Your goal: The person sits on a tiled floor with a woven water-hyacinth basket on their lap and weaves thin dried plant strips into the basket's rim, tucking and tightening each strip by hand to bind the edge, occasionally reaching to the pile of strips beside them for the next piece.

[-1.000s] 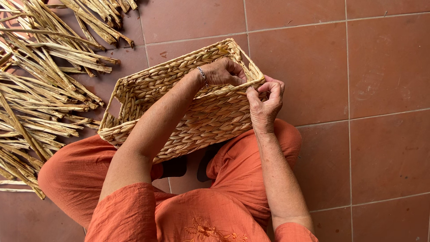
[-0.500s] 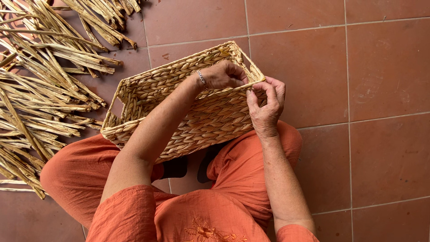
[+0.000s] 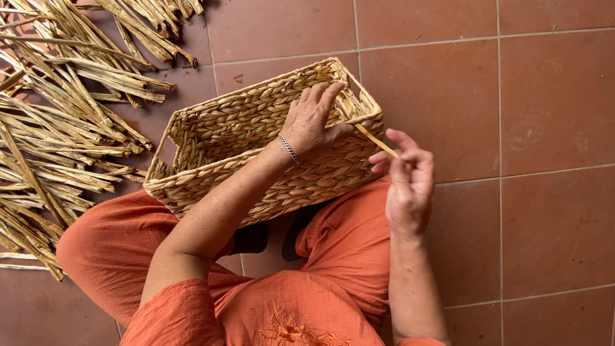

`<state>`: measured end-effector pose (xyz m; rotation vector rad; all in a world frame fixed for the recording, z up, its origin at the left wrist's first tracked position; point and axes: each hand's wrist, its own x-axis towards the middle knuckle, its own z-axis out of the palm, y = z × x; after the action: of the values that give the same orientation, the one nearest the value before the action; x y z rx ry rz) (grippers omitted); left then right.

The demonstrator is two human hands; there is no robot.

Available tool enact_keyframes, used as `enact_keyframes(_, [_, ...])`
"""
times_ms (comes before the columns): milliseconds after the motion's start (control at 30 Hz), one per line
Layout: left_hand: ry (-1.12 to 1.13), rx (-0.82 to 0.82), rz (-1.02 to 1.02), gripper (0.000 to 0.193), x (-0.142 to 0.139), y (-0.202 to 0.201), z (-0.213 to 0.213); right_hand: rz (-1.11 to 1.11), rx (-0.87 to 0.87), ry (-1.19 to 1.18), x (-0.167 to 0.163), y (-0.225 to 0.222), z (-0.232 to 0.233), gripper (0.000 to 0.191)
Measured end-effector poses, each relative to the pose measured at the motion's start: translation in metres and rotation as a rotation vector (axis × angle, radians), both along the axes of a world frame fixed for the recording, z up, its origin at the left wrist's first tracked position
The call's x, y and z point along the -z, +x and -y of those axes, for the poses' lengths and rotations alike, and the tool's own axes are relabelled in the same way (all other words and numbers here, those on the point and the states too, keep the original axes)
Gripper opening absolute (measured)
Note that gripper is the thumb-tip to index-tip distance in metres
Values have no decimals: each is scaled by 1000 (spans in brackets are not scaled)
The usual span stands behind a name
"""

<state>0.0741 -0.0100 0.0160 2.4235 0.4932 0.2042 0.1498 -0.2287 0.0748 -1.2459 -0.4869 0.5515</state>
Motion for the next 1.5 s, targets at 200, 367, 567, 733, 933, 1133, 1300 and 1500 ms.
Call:
enact_keyframes(200, [-197, -45, -206, 59, 6, 5, -5, -172, 51, 261, -32, -6, 61, 14])
enact_keyframes(367, [-304, 43, 6, 46, 8, 8, -5, -80, 212, 284, -53, 10, 109, 23])
enact_keyframes(567, [-314, 85, -7, 34, 7, 7, -4, -5, 166, 231, -83, -13, 148, 20])
enact_keyframes(733, [-351, 127, -5, 26, 4, 12, -2, 11, -325, 405, -74, -21, 191, 20])
enact_keyframes(933, [-263, 101, -6, 19, -1, 10, -3, -274, -124, 575, -22, 1, 271, 42])
enact_keyframes(1133, [-331, 150, 51, 24, -4, 9, -6, -454, 523, 558, 52, 169, 302, 26])
enact_keyframes(1300, [-260, 200, 190, 43, -16, -2, -3, -517, 965, 166, 102, 176, 225, 15])
enact_keyframes(1500, [280, 272, 348, 30, -16, -9, 17, 554, 837, -446, 21, 112, 117, 34])
